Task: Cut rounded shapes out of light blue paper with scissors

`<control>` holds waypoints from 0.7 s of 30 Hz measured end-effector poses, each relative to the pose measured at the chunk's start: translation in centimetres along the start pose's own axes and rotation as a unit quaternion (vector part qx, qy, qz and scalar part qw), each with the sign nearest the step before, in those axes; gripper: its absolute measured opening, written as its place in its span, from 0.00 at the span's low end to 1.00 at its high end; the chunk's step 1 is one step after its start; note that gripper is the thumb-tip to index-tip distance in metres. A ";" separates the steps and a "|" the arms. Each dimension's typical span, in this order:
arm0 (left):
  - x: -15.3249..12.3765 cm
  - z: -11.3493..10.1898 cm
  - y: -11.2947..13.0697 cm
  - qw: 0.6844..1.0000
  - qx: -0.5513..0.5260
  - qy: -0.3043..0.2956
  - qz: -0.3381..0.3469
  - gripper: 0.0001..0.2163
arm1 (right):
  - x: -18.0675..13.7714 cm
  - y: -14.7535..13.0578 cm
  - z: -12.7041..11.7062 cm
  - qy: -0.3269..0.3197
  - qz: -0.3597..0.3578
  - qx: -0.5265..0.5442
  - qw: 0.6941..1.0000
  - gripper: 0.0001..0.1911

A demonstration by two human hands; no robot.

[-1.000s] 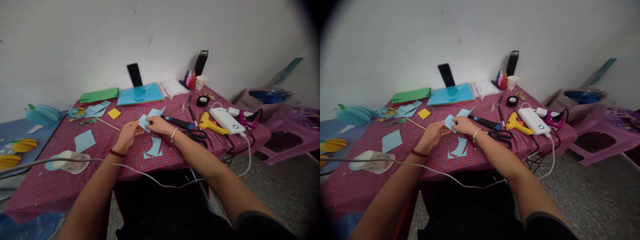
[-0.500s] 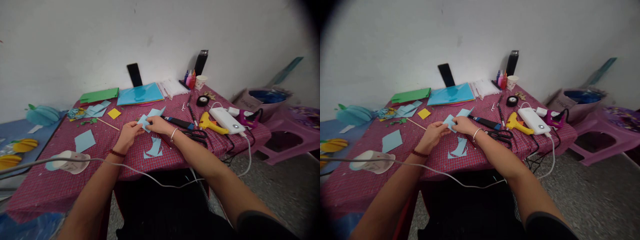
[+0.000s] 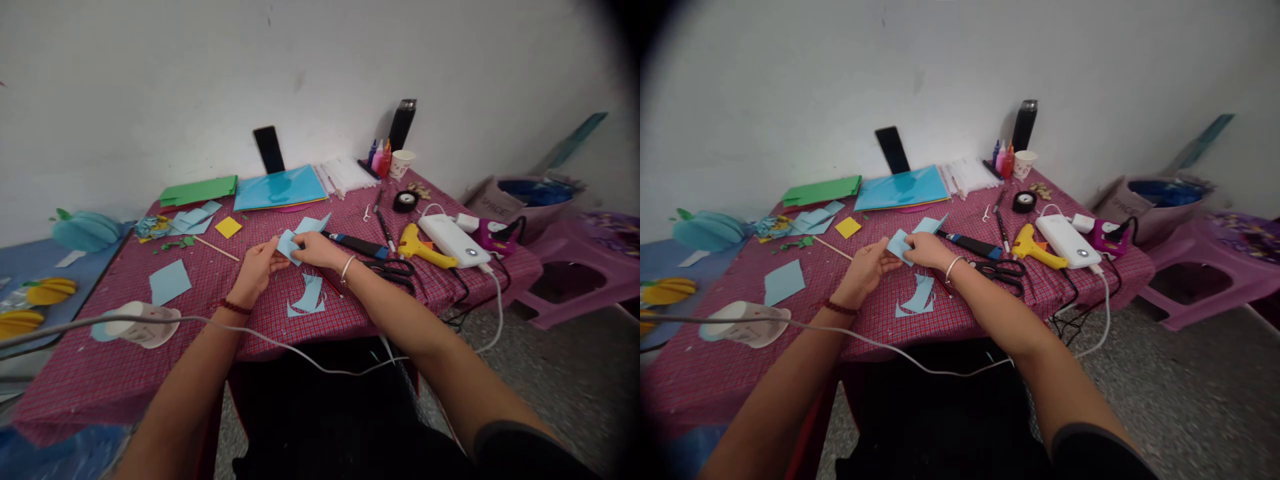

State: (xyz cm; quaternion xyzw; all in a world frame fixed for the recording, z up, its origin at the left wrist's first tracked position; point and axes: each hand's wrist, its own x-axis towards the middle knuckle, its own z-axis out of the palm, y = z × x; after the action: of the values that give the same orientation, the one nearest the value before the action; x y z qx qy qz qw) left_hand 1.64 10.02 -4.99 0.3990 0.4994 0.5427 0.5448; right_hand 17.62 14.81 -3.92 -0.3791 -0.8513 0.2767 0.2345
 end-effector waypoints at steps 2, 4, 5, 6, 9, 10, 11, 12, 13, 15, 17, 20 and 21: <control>0.2 -0.1 -0.1 1.000 -0.013 0.008 -0.006 0.19 | 0.0 0.0 0.0 -0.001 0.000 -0.002 1.000 0.05; 0.4 -0.2 -0.2 1.000 -0.022 0.011 -0.014 0.20 | 0.0 0.0 0.0 0.000 -0.001 -0.003 1.000 0.05; 0.4 -0.3 -0.2 1.000 -0.024 0.010 -0.016 0.20 | 0.0 -0.1 0.0 0.000 -0.001 -0.003 1.000 0.05; 0.4 -0.3 -0.2 1.000 -0.024 0.009 -0.018 0.20 | 0.0 -0.1 0.0 0.001 0.000 -0.004 1.000 0.05; 0.3 -0.2 -0.1 1.000 -0.022 0.011 -0.020 0.20 | 0.0 -0.1 0.0 -0.003 0.001 -0.002 1.000 0.05; 0.3 -0.2 -0.1 0.999 -0.022 0.013 -0.020 0.20 | 0.0 -0.1 0.0 -0.004 0.002 -0.001 1.000 0.05; 0.2 -0.1 0.0 0.999 -0.021 0.015 -0.021 0.20 | 0.0 -0.1 0.0 -0.005 0.003 -0.001 1.000 0.05; 0.2 -0.1 0.0 0.999 -0.020 0.015 -0.020 0.20 | 0.0 -0.1 0.0 -0.006 0.004 -0.001 1.000 0.04; 0.2 -0.1 0.0 1.000 -0.019 0.014 -0.019 0.20 | 0.0 -0.2 0.0 -0.005 0.005 -0.002 1.000 0.04; 0.2 0.0 0.0 1.000 -0.017 0.016 -0.017 0.20 | 0.0 -0.2 0.0 -0.003 0.004 -0.004 1.000 0.05; 0.2 0.0 0.0 1.000 -0.017 0.018 -0.017 0.20 | 0.0 -0.2 0.0 -0.003 0.002 -0.002 1.000 0.05; 0.2 -0.1 -0.1 0.999 -0.023 0.018 -0.018 0.19 | 0.0 -0.1 -0.1 -0.002 0.006 -0.002 1.000 0.06; 0.2 -0.1 -0.1 0.999 -0.025 0.018 -0.018 0.19 | 0.0 -0.1 -0.1 -0.001 0.007 -0.002 1.000 0.07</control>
State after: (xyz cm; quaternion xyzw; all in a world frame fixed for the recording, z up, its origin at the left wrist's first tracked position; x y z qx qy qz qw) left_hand 1.53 10.25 -5.10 0.3660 0.5024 0.5526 0.5552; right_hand 17.59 14.76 -3.80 -0.3853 -0.8493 0.2775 0.2308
